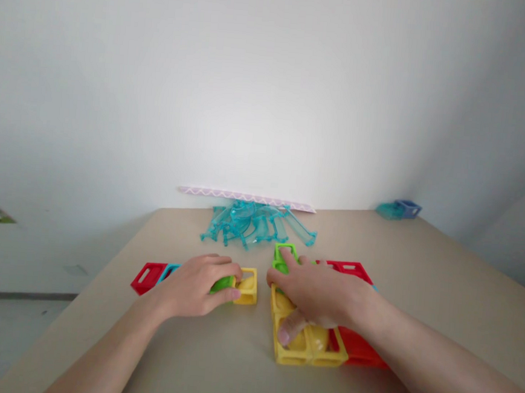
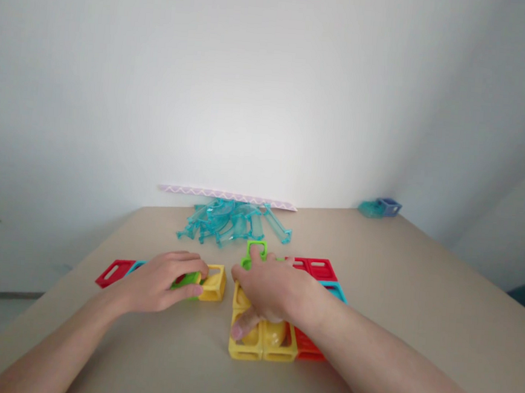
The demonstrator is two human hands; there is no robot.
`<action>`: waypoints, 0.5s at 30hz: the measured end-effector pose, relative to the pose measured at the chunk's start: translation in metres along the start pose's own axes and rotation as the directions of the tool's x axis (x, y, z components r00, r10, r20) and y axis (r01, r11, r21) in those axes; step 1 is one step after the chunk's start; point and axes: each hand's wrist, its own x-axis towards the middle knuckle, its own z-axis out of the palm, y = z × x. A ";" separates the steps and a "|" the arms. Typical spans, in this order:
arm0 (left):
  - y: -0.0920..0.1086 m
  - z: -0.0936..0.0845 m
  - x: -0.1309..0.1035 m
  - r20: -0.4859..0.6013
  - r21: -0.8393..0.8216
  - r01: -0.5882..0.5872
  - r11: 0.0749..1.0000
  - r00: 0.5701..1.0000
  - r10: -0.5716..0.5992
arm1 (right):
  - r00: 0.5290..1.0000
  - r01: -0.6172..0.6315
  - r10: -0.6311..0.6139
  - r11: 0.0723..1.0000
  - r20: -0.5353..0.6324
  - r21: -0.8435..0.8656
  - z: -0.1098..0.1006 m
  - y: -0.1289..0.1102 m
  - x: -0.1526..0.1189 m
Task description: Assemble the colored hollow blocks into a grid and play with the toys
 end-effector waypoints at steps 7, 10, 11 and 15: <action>-0.011 0.006 0.004 -0.100 0.171 0.065 0.983 0.994 -0.048 | 0.995 0.102 -0.103 0.994 0.016 0.031 0.002 -0.005 -0.010; -0.015 0.007 0.004 -0.125 0.190 0.082 0.978 0.990 -0.059 | 0.993 0.110 -0.111 0.993 0.048 0.034 0.004 -0.010 -0.015; -0.016 0.008 0.003 -0.128 0.187 0.083 0.979 0.990 -0.060 | 0.990 0.127 -0.128 0.991 0.052 0.030 0.005 -0.012 -0.017; -0.020 0.009 0.003 -0.149 0.182 0.092 0.979 0.987 -0.065 | 0.974 0.223 -0.222 0.974 0.050 -0.027 0.010 -0.020 -0.027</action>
